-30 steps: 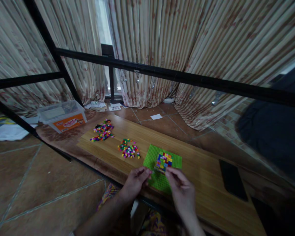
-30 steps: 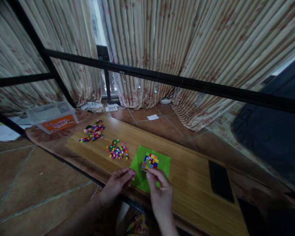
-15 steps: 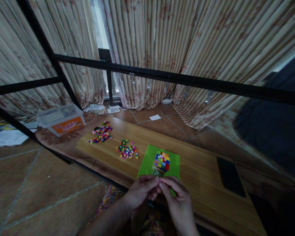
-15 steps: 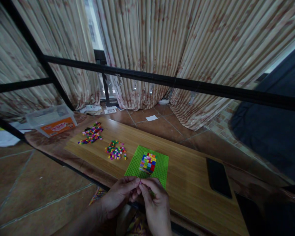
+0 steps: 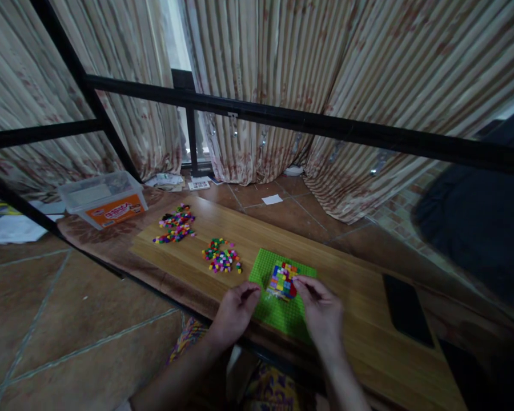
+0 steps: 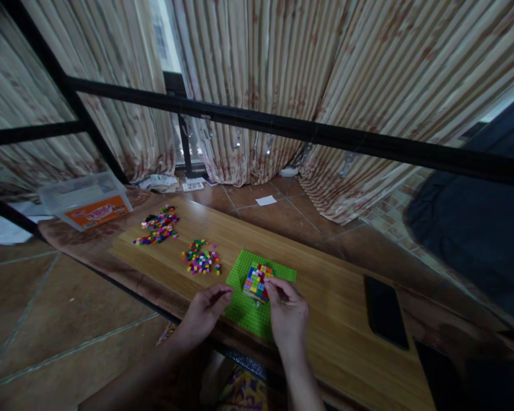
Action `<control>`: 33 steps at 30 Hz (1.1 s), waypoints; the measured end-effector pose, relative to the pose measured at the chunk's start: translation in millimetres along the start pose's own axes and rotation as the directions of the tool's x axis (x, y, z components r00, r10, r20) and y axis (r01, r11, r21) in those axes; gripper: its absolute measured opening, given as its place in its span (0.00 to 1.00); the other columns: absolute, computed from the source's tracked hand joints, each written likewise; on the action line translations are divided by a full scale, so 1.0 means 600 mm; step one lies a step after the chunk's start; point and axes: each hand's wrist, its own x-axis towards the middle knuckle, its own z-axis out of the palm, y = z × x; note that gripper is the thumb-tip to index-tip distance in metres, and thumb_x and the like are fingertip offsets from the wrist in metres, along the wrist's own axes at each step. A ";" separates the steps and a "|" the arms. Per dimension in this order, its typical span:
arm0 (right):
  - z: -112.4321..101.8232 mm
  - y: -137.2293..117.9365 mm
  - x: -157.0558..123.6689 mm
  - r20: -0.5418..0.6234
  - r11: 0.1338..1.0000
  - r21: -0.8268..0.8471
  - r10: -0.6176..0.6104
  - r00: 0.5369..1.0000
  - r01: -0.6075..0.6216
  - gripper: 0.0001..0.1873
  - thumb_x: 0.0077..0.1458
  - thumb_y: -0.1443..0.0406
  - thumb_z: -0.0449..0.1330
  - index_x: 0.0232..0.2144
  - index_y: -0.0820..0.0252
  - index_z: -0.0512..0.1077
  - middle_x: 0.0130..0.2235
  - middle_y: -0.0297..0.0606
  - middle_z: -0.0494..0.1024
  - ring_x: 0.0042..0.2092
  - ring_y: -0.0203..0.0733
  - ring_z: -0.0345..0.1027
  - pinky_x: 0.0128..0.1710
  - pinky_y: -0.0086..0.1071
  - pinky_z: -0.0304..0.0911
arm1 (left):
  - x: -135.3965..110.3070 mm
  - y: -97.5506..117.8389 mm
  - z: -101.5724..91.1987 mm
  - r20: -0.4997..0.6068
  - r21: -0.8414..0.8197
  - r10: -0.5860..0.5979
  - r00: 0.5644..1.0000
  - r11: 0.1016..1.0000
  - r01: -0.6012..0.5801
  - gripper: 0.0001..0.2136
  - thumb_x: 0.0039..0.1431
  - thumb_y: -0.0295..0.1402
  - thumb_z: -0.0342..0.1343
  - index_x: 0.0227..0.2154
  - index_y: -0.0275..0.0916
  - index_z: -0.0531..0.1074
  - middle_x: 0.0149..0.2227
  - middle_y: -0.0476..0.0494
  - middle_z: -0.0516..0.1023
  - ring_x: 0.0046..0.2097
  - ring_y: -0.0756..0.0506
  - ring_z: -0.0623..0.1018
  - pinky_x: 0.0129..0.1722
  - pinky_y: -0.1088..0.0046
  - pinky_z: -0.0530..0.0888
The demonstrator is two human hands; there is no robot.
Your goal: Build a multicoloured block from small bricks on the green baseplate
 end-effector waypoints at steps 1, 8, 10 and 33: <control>0.004 0.003 0.009 0.008 1.000 -0.013 0.003 1.000 -0.003 0.14 0.49 0.56 0.62 0.32 0.59 0.77 0.36 0.40 0.80 0.36 0.42 0.73 0.40 0.36 0.67 | 0.001 -0.009 -0.011 -0.016 0.070 0.032 0.999 0.997 -0.030 0.11 0.56 0.40 0.53 0.31 0.36 0.72 0.25 0.51 0.70 0.28 0.51 0.67 0.28 0.78 0.64; 0.013 0.015 0.038 0.116 0.982 -0.189 -0.003 0.993 0.025 0.14 0.49 0.55 0.60 0.32 0.57 0.78 0.37 0.41 0.81 0.38 0.44 0.74 0.42 0.38 0.68 | 0.007 -0.047 -0.062 -0.068 0.357 0.062 0.996 0.934 -0.034 0.10 0.59 0.35 0.48 0.31 0.38 0.73 0.29 0.48 0.75 0.33 0.49 0.73 0.34 0.77 0.67; 0.009 0.014 0.040 0.141 0.969 -0.242 -0.005 0.990 0.040 0.14 0.49 0.55 0.60 0.31 0.58 0.78 0.37 0.42 0.81 0.37 0.44 0.74 0.41 0.38 0.68 | 0.012 -0.051 -0.064 -0.054 0.384 0.066 0.996 0.922 -0.041 0.09 0.59 0.34 0.48 0.31 0.39 0.73 0.30 0.48 0.76 0.33 0.49 0.74 0.34 0.77 0.68; 0.004 -0.029 0.068 0.291 0.882 -0.470 0.120 0.949 0.032 0.15 0.48 0.55 0.60 0.31 0.58 0.79 0.34 0.41 0.81 0.35 0.46 0.75 0.39 0.37 0.67 | 0.014 -0.045 -0.063 -0.046 0.378 0.044 0.998 0.926 -0.023 0.07 0.55 0.29 0.49 0.29 0.38 0.73 0.28 0.49 0.76 0.31 0.50 0.74 0.31 0.78 0.67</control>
